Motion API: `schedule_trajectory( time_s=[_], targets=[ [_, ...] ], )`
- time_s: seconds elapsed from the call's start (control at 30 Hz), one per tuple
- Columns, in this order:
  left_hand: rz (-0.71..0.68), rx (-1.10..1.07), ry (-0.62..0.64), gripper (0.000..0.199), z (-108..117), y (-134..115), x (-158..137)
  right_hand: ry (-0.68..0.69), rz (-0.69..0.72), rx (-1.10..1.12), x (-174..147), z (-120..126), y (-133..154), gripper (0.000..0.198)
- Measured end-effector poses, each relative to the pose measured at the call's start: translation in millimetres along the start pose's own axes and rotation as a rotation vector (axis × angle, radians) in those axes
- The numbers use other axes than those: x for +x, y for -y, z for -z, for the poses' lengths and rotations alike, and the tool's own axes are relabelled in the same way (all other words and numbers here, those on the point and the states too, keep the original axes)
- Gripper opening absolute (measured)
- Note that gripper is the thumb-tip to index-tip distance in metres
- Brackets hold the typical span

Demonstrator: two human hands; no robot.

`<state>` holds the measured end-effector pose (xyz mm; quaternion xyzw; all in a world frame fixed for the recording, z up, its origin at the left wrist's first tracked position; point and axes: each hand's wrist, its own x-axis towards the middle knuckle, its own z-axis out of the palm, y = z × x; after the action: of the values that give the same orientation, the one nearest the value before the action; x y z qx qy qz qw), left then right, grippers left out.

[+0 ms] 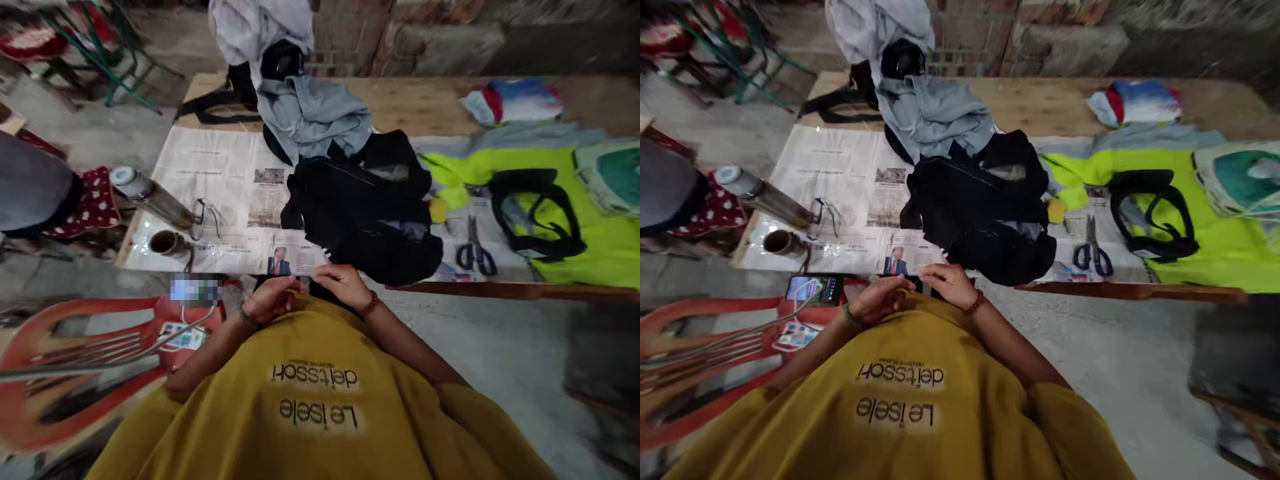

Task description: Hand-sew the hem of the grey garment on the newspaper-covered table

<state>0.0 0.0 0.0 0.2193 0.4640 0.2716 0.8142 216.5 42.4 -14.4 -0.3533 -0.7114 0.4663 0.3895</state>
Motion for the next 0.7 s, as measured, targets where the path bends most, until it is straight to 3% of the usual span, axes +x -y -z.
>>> schedule_trajectory(
  time_s=[0.17,0.5,0.7],
  targets=[
    [0.018,0.005,0.087,0.055,8.3,2.0,-2.5,0.099,0.008,-0.007,2.8,-0.9,2.3,0.030],
    [-0.025,-0.060,0.049,0.047,5.4,4.5,2.1,0.205,-0.006,0.032,1.5,-5.4,2.9,0.024],
    [-0.010,-0.014,0.058,0.044,7.8,5.9,1.6,0.190,-0.028,0.027,2.6,-6.0,-4.1,0.022]
  ],
)
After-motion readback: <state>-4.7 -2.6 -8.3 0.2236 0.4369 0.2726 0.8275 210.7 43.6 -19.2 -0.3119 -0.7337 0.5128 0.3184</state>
